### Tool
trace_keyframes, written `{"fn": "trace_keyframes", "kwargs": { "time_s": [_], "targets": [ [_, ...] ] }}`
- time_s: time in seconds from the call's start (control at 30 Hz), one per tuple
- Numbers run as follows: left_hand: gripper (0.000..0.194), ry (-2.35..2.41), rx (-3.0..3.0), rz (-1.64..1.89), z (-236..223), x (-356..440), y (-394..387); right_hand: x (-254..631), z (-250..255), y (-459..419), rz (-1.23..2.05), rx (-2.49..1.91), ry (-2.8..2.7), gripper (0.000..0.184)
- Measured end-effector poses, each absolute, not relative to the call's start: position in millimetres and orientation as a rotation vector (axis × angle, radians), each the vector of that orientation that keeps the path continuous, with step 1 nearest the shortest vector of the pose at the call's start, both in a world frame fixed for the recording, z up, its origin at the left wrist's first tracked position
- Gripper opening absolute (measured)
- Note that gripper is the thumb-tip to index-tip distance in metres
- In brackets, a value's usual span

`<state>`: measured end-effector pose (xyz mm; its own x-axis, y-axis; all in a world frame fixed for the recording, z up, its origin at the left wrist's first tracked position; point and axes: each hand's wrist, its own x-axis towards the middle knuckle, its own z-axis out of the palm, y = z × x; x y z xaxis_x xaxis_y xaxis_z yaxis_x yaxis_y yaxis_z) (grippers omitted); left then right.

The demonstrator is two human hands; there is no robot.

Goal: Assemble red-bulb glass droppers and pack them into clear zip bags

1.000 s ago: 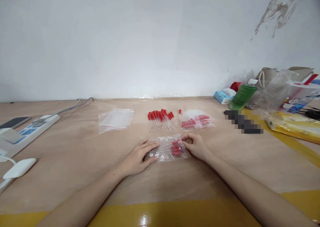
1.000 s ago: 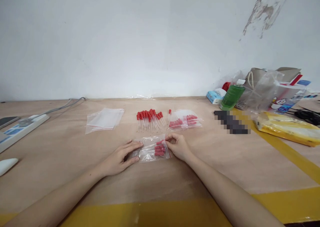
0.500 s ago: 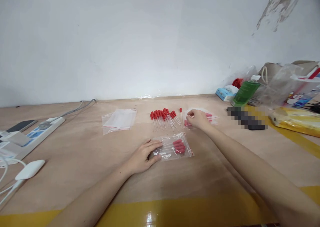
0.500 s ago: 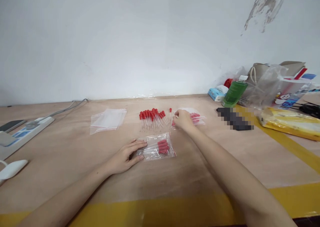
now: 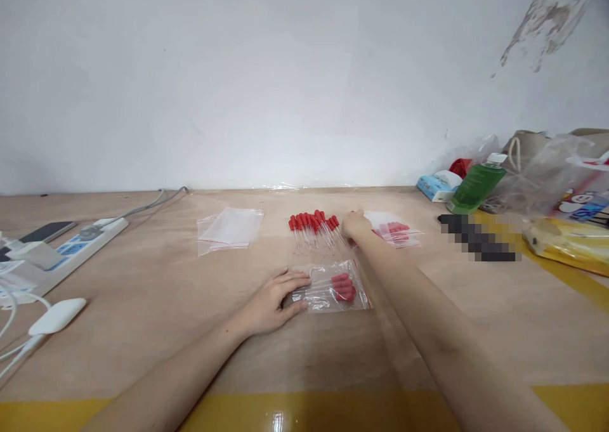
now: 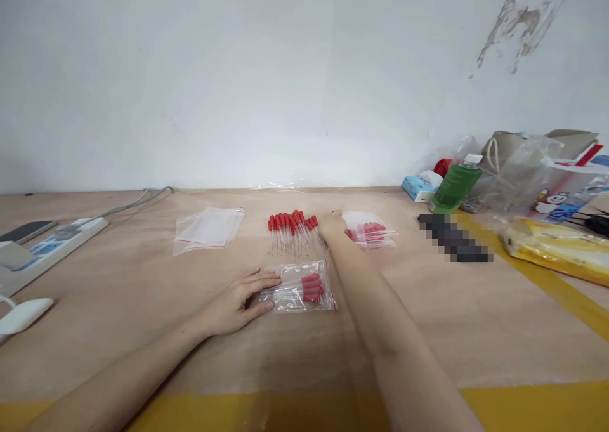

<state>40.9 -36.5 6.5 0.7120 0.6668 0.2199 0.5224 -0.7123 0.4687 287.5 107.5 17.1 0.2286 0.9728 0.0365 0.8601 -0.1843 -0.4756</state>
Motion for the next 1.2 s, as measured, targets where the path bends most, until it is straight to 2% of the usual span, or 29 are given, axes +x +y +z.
{"fn": "trace_keyframes", "kwargs": {
  "time_s": [0.2, 0.4, 0.57, 0.7, 0.77, 0.93, 1.2],
  "targets": [
    [0.038, 0.926, 2.541, 0.562, 7, 41, -37, 285, 13, 106, 0.301, -2.248, -1.393, 0.04],
    [0.038, 0.912, 2.538, 0.567, 6, 41, -36, 287, 13, 109, 0.381, -2.178, -1.234, 0.04],
    [0.039, 0.913, 2.538, 0.547, 7, 40, -36, 295, 27, 104, 0.519, -1.915, -1.208, 0.029],
    [0.039, 0.926, 2.538, 0.536, 9, 40, -37, 314, 29, 67, 0.54, -1.664, -1.192, 0.049],
    [0.039, 0.93, 2.54, 0.528, 9, 40, -37, 322, 22, 40, 0.664, -1.403, -1.173, 0.059],
    [0.039, 0.948, 2.54, 0.524, 9, 41, -38, 328, -6, -11, 0.783, -1.201, -1.048, 0.06],
    [0.039, 0.948, 2.55, 0.516, 10, 41, -38, 319, -19, -17, 0.854, -1.09, -0.876, 0.053]
  ]
}}
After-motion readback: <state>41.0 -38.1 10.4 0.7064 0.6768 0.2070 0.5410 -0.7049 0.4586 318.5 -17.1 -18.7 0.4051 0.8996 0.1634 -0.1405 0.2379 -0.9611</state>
